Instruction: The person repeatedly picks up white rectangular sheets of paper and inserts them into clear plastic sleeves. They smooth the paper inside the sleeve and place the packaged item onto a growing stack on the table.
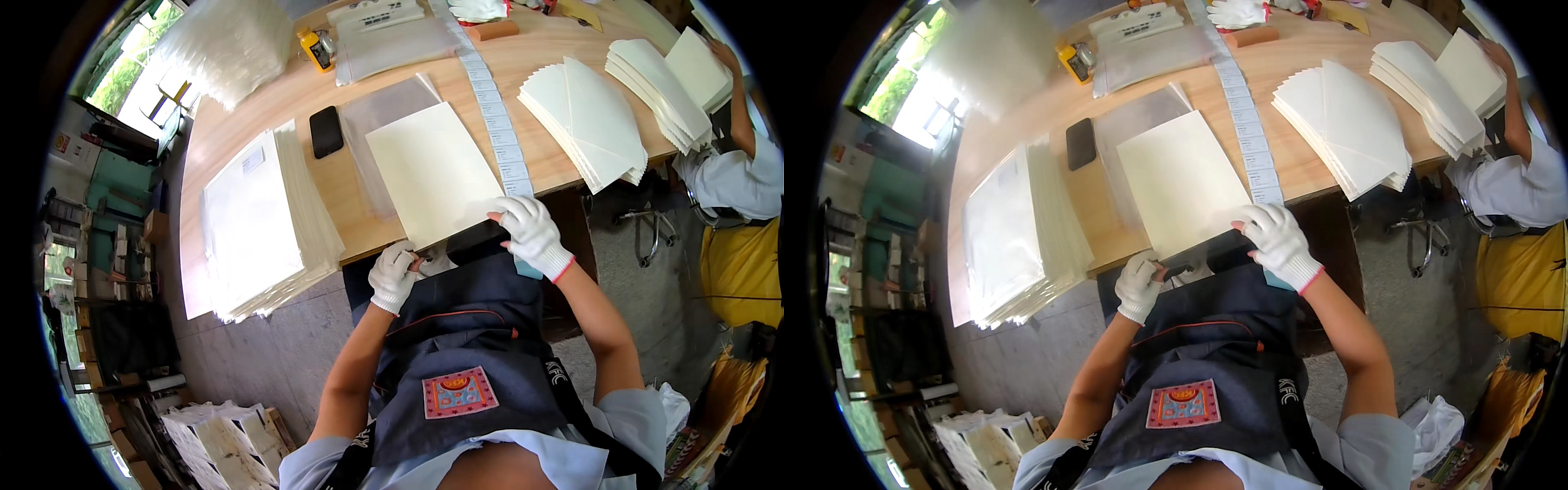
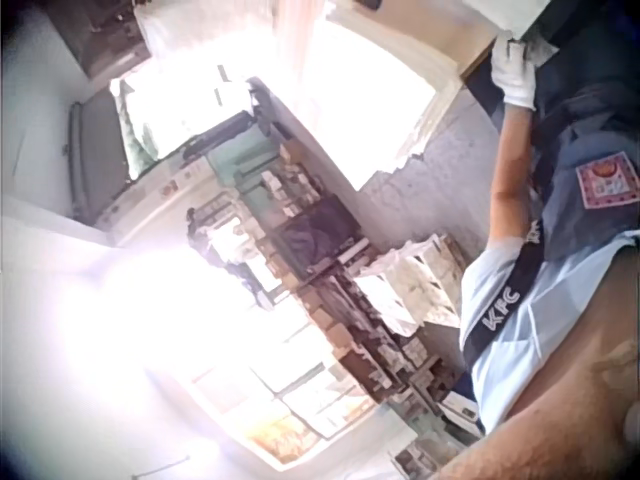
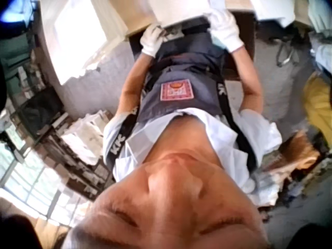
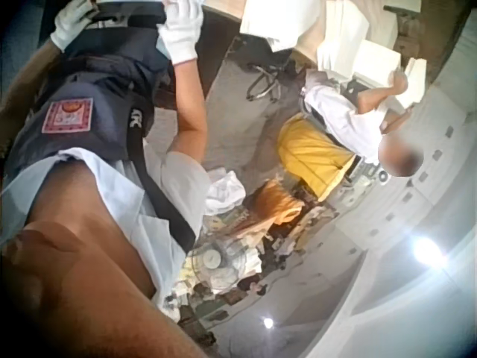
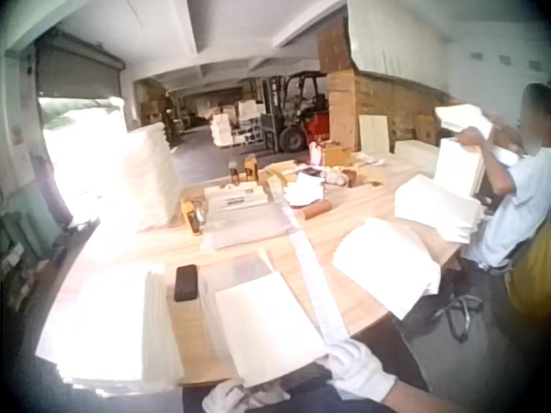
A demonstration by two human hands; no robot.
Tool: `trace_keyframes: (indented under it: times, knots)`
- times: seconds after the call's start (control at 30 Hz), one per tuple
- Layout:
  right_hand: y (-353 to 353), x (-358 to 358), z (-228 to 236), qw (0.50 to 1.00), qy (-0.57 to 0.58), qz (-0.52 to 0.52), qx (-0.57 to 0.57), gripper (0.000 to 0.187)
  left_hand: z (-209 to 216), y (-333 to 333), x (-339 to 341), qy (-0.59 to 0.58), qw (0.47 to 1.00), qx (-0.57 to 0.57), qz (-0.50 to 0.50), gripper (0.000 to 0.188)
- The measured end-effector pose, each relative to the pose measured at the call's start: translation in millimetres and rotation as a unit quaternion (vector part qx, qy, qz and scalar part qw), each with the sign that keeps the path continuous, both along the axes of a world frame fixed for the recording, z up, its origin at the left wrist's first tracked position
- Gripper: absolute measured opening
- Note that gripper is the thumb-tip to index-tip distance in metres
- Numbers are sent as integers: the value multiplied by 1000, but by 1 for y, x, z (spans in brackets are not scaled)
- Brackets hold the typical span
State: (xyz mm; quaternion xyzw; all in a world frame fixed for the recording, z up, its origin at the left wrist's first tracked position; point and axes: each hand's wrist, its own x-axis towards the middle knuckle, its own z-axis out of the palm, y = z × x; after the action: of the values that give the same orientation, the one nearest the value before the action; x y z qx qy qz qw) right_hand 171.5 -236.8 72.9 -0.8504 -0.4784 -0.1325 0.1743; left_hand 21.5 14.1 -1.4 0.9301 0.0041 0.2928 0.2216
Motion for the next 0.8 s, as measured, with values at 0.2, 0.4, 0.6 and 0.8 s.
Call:
trace_keyframes:
  times: [0.2, 0.4, 0.6, 0.8]
  knots:
    - [17, 30, -45, 993, 104, -55, 24, 21, -22, 4, -9, 24, 949, -293, 116, 21]
    - [38, 18, -53, 975, 16, -216, 41, 16, -41, -6, -2, -36, 755, -633, 168, 21]
    - [65, -29, -40, 990, 68, 39, 116, 38, -45, -16, -4, -120, 594, -790, 94, 15]
    - [46, -19, -40, 969, 103, -33, 220, 45, -51, -20, -7, -191, 467, -844, 179, 13]
